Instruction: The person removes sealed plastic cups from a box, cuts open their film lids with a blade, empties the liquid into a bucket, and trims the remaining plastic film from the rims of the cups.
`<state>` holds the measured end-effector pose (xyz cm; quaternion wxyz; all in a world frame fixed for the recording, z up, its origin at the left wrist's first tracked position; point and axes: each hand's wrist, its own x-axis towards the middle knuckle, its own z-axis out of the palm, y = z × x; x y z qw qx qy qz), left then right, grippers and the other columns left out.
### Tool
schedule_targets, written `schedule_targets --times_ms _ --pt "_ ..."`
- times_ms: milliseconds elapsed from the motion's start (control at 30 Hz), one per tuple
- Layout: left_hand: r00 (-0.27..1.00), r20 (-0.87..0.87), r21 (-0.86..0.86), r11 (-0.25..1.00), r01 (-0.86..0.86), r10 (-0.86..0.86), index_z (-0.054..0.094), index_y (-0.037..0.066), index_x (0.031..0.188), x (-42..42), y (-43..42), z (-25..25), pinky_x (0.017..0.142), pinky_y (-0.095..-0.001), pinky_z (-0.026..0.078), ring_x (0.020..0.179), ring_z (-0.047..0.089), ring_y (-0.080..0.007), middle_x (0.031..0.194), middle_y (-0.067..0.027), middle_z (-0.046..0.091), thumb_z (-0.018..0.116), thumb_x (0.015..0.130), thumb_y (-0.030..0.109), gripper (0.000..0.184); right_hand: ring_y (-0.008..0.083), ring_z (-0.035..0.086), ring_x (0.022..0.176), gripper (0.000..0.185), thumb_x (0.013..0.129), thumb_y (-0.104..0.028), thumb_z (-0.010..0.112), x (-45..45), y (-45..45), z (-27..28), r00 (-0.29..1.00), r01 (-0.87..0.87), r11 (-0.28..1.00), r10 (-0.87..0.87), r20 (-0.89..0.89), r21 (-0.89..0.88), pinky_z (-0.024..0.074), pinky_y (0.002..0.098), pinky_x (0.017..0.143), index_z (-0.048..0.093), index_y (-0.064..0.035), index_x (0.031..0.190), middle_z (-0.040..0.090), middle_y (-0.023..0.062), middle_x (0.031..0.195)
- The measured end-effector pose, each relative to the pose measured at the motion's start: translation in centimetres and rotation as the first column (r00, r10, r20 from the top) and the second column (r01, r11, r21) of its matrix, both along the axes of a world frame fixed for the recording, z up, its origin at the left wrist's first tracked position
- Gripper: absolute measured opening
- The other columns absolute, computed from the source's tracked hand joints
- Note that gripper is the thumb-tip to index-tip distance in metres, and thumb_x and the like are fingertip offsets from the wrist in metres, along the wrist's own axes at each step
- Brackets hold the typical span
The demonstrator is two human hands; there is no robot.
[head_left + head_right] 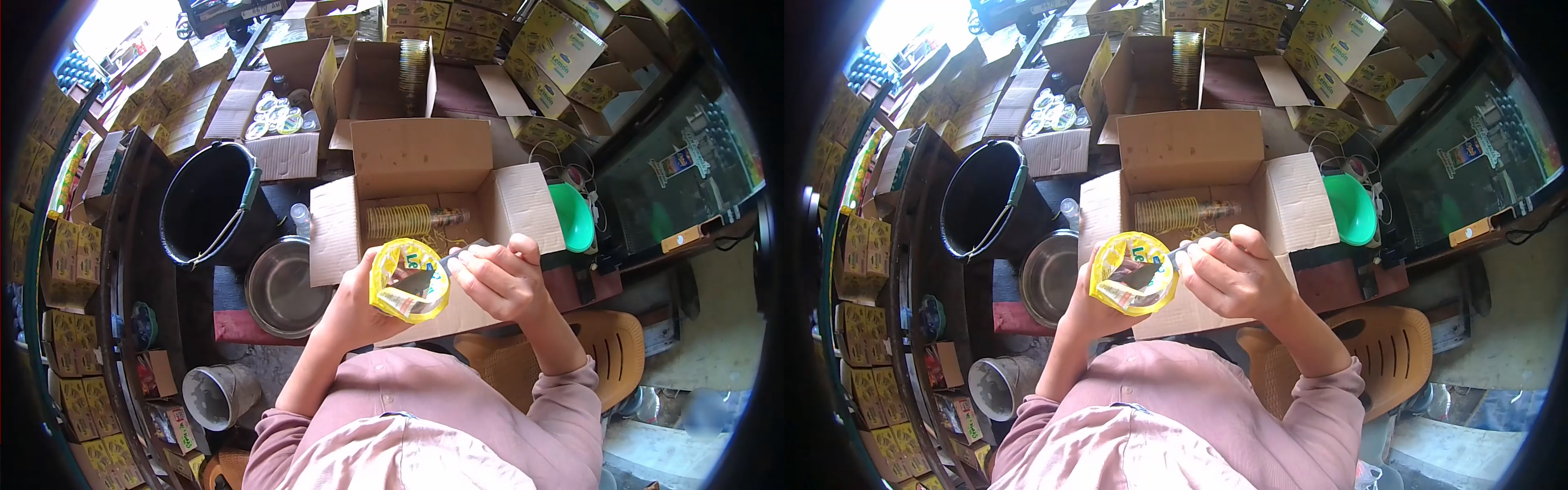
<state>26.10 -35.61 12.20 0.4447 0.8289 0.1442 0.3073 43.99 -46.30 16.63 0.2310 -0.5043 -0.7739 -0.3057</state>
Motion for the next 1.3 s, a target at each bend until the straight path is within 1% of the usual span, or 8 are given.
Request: schedule_targets --times_ms 133,267,333,533,633,1133,1233,1300 --pt "0.995 0.027 0.155 0.984 0.092 -0.097 0.053 0.0 0.103 0.2 0.8 -0.8 0.077 -0.0312 0.048 0.089 0.059 -0.0265 0.102 -0.0151 0.054 0.077 0.06 0.015 0.051 0.0065 0.054 0.064 0.007 0.066 -0.009 0.067 -0.3 0.4 -0.6 1.0 -0.019 0.999 0.018 0.009 0.041 0.0355 0.0273 0.074 0.061 -0.0124 0.067 0.058 -0.0042 0.068" --pt "0.986 0.074 0.05 0.988 0.145 -0.148 0.057 0.002 0.1 0.4 1.0 -0.8 0.079 -0.0342 0.047 0.089 0.057 -0.0279 0.104 -0.0153 0.052 0.074 0.061 0.013 0.043 0.006 0.055 0.064 0.008 0.066 -0.007 0.067 0.0 0.5 -1.4 0.999 -0.042 0.998 0.041 0.024 0.052 0.0362 0.0259 0.074 0.061 -0.0121 0.066 0.059 -0.004 0.068" --pt "0.974 0.096 0.127 0.973 0.194 -0.206 0.055 0.001 0.101 0.5 1.5 -1.5 0.078 -0.0343 0.046 0.088 0.056 -0.028 0.101 -0.0156 0.053 0.073 0.061 0.012 0.046 0.0055 0.055 0.063 0.009 0.067 -0.007 0.067 -0.1 0.6 -1.2 0.999 -0.038 0.999 0.038 0.015 0.005 0.0365 0.0248 0.075 0.061 -0.0122 0.068 0.059 -0.004 0.068" --pt "0.974 0.069 -0.128 0.966 0.223 -0.216 0.047 -0.002 0.107 0.5 1.9 -1.5 0.077 -0.0321 0.045 0.085 0.057 -0.0274 0.095 -0.0142 0.054 0.074 0.058 0.011 0.057 0.0055 0.054 0.061 0.035 0.071 -0.007 0.066 -0.2 1.1 -1.0 0.998 -0.052 0.999 0.052 -0.041 0.006 0.0375 0.0237 0.076 0.059 -0.008 0.105 0.056 -0.0032 0.066" --pt "0.974 0.091 -0.136 0.967 0.216 -0.205 0.047 -0.002 0.107 0.8 2.1 -1.7 0.076 -0.0316 0.046 0.083 0.058 -0.0267 0.094 -0.0134 0.054 0.075 0.056 0.011 0.059 0.006 0.049 0.05 0.046 0.073 0.005 0.063 -0.1 1.4 0.0 0.994 -0.094 0.995 0.092 -0.065 -0.022 0.0334 0.0228 0.063 0.049 0.0019 0.117 0.054 -0.0036 0.061" --pt "0.969 0.044 -0.143 0.958 0.249 -0.245 0.046 -0.002 0.107 0.5 2.1 -1.3 0.078 -0.0315 0.044 0.084 0.057 -0.0274 0.095 -0.0145 0.055 0.074 0.057 0.013 0.059 0.0069 0.043 0.047 0.054 0.07 0.009 0.06 -0.3 0.8 0.8 0.998 -0.063 0.994 0.06 -0.035 -0.085 0.0357 0.0226 0.061 0.045 0.0062 0.122 0.045 -0.0043 0.055" --pt "0.963 0.052 -0.18 0.946 0.269 -0.264 0.046 -0.002 0.108 0.8 2.0 -1.3 0.079 -0.031 0.044 0.084 0.057 -0.0266 0.095 -0.0142 0.055 0.073 0.056 0.013 0.06 0.0072 0.048 0.058 0.055 0.069 -0.001 0.062 -0.9 0.7 0.1 0.998 -0.041 0.994 0.036 -0.054 -0.097 0.0396 0.0226 0.074 0.049 0.0004 0.123 0.048 -0.0032 0.06" --pt "0.957 0.072 -0.186 0.938 0.291 -0.282 0.047 -0.002 0.108 0.7 2.3 -1.4 0.079 -0.0307 0.044 0.083 0.057 -0.0261 0.094 -0.0137 0.055 0.073 0.057 0.013 0.059 0.0068 0.044 0.051 0.053 0.07 0.005 0.06 -0.6 0.9 0.0 0.995 -0.08 0.994 0.075 -0.069 -0.073 0.0373 0.0227 0.066 0.047 0.0048 0.121 0.044 -0.0045 0.056"
